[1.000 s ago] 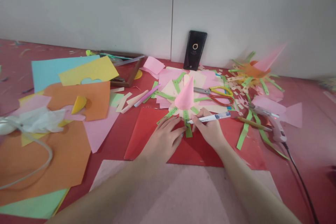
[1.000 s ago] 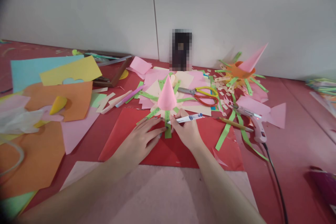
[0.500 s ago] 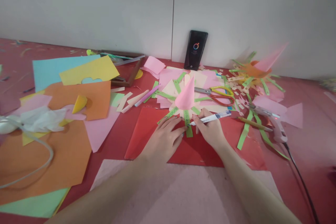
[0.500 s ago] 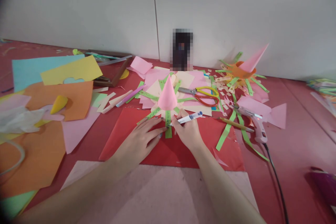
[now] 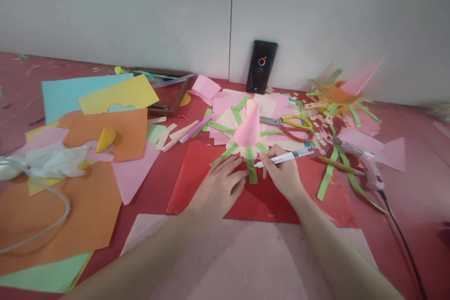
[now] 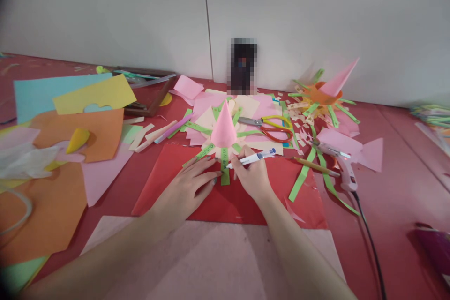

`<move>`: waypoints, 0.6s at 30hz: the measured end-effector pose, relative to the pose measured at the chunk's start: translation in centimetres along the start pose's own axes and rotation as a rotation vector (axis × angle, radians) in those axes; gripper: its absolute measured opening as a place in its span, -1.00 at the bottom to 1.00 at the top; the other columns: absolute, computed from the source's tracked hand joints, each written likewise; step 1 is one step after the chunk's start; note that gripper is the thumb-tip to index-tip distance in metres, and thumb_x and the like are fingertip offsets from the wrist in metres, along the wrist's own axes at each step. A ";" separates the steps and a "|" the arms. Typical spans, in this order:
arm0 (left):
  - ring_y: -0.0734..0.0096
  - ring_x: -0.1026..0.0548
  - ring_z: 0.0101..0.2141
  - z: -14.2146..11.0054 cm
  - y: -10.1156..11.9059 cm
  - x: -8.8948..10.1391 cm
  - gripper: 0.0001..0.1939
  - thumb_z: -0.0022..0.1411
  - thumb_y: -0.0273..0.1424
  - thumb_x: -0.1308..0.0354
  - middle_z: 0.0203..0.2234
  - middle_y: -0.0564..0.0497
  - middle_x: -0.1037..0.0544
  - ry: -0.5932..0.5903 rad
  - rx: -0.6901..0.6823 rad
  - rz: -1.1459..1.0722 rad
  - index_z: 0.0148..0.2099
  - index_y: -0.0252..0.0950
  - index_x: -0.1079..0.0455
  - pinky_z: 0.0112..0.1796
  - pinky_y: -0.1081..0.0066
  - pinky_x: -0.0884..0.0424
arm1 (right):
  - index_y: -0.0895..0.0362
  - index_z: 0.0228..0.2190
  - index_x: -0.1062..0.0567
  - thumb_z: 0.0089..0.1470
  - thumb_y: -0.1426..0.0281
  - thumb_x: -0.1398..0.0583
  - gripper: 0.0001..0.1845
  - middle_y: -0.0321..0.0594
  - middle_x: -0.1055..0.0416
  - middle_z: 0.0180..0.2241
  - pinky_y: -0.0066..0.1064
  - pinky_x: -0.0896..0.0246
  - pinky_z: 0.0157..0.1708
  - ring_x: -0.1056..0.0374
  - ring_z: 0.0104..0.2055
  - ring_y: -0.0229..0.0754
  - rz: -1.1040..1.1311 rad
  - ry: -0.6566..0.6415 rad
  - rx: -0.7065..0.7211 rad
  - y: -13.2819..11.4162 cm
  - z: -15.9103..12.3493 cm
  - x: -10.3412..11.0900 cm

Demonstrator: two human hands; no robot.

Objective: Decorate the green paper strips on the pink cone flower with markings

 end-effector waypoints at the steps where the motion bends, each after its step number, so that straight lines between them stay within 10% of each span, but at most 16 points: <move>1: 0.23 -0.30 0.05 0.0 0.0 0.0 -0.77 0.21 -0.47 0.03 -0.05 -0.06 -0.43 0.004 -0.003 -0.010 -0.18 -0.24 -0.44 0.07 0.09 -0.22 | 0.07 -0.62 -0.13 0.07 0.29 -0.09 -0.68 -0.45 -0.18 -0.78 -0.48 -0.09 -0.57 -0.14 -0.69 -0.34 0.009 -0.008 0.000 0.0 0.0 -0.1; 18: 0.23 -0.32 0.03 0.1 0.2 0.3 -0.79 0.21 -0.45 0.02 -0.09 -0.04 -0.46 0.014 -0.009 -0.037 -0.26 -0.24 -0.46 0.07 0.09 -0.23 | 0.07 -0.64 -0.11 0.04 0.36 -0.09 -0.70 -0.45 -0.16 -0.75 -0.48 -0.07 -0.57 -0.14 -0.65 -0.34 0.024 -0.082 -0.014 0.2 -0.1 -0.9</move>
Point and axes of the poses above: each hand's wrist, its own z-axis towards the middle knuckle, its own x-axis out of the back of the hand, y = z × x, the point moved 8 cm from there along z, towards the middle knuckle
